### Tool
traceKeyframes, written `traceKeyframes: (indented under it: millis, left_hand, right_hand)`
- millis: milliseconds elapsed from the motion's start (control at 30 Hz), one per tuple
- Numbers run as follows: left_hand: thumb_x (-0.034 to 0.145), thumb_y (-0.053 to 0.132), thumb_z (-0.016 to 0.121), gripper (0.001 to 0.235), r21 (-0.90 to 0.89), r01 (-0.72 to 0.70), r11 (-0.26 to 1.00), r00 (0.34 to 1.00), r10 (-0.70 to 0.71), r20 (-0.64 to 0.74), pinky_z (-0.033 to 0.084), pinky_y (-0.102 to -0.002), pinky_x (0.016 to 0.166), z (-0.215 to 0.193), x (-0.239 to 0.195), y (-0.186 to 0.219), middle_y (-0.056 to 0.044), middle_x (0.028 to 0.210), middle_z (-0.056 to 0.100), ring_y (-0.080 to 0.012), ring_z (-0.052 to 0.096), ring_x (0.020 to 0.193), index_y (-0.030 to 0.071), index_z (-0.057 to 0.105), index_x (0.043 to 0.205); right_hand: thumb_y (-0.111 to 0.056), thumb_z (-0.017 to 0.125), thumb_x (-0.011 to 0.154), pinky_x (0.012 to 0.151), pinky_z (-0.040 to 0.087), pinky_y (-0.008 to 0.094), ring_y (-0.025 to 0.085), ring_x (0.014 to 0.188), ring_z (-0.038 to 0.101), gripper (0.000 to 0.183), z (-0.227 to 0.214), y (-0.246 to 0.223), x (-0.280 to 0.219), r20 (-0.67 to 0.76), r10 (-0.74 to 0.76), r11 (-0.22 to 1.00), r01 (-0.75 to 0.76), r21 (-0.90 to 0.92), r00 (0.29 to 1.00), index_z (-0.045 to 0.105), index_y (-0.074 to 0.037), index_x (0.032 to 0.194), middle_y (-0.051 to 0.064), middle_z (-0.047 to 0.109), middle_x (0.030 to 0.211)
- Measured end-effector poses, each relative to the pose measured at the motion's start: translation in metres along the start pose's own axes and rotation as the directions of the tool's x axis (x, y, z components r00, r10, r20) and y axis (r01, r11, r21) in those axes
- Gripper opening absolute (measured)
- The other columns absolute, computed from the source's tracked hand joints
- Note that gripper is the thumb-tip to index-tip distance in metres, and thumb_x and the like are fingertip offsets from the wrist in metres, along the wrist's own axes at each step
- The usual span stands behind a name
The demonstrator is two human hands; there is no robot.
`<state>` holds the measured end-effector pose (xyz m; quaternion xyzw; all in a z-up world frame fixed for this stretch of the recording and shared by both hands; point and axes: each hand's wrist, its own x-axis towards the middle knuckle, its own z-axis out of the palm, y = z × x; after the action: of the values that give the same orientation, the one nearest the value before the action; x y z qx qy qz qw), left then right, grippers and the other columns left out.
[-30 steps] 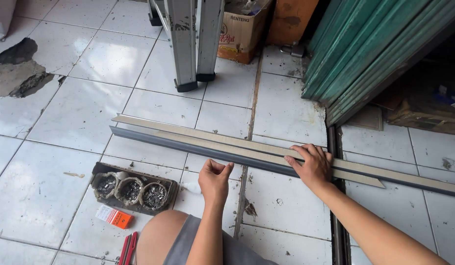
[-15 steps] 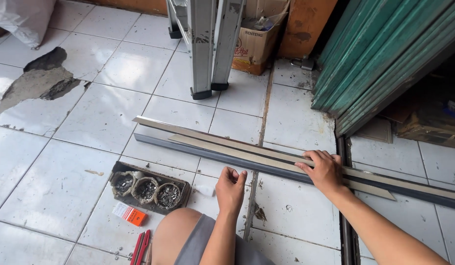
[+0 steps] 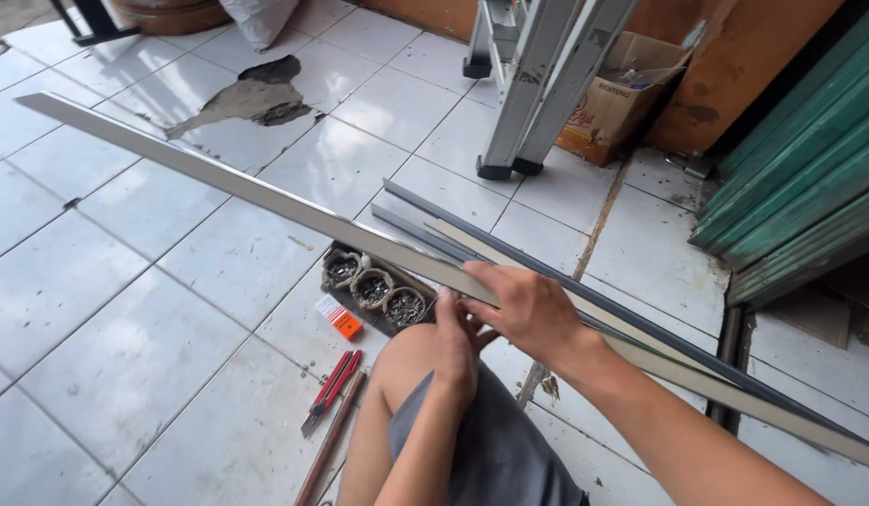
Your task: The person sits on the floor and assembles a rectangular metal frame by joining corner pieces and inserting metal bars. They use a hammer to secure the joints and apply glue to the corners before connecting the frame sections.
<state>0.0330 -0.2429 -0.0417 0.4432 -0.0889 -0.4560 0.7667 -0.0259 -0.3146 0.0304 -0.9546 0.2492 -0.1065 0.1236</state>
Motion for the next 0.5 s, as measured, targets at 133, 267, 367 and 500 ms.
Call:
traceKeyframes:
  millis: [133, 267, 367, 500]
  left_hand:
    - [0.088, 0.032, 0.040, 0.033, -0.219, -0.349, 0.911, 0.873, 0.231, -0.430, 0.051, -0.032, 0.068, -0.065, -0.058, 0.095, -0.009, 0.097, 0.058, -0.0237, 0.060, 0.083, 0.006, 0.057, 0.101]
    - [0.091, 0.035, 0.036, 0.028, -0.014, -0.381, 0.924, 0.721, 0.287, -0.631, 0.053, -0.031, 0.066, -0.194, -0.127, 0.133, -0.006, 0.091, 0.063, -0.0225, 0.065, 0.080, 0.012, 0.051, 0.090]
    - [0.092, 0.038, 0.032, 0.030, 0.085, -0.347, 0.934, 0.596, 0.290, -0.749, 0.053, -0.041, 0.077, -0.280, -0.194, 0.159, -0.005, 0.092, 0.061, -0.0245, 0.065, 0.083, 0.013, 0.049, 0.096]
    - [0.093, 0.033, 0.032, 0.028, 0.025, -0.237, 0.971, 0.363, 0.112, -0.925, 0.054, -0.031, 0.070, -0.312, -0.272, 0.181, -0.002, 0.084, 0.060, -0.0169, 0.062, 0.071, 0.011, 0.049, 0.093]
  right_hand:
    - [-0.031, 0.056, 0.077, 0.067, 0.050, 0.051, 0.038, 0.082, 0.060, 0.050, 0.008, -0.112, 0.002, 0.155, -0.298, 0.952, 0.283, 0.113, 0.942, 0.041, -0.029, 0.125, 0.008, 0.060, 0.097]
    - [-0.022, 0.061, 0.076, 0.069, 0.048, 0.052, 0.039, 0.086, 0.059, 0.063, 0.017, -0.169, -0.030, 0.295, -0.489, 0.871, 0.443, 0.211, 0.821, 0.032, -0.024, 0.132, 0.011, 0.060, 0.097]
    - [-0.037, 0.058, 0.074, 0.074, 0.046, 0.052, 0.039, 0.093, 0.058, 0.049, 0.009, -0.175, -0.057, 0.447, -0.401, 0.916, 0.336, 0.221, 0.799, 0.047, -0.023, 0.120, 0.011, 0.064, 0.098]
    - [-0.059, 0.052, 0.072, 0.078, 0.044, 0.037, 0.027, 0.092, 0.058, 0.039, 0.007, -0.150, -0.096, 0.664, -0.003, 0.970, 0.164, -0.180, 0.748, 0.053, -0.036, 0.104, -0.001, 0.066, 0.092]
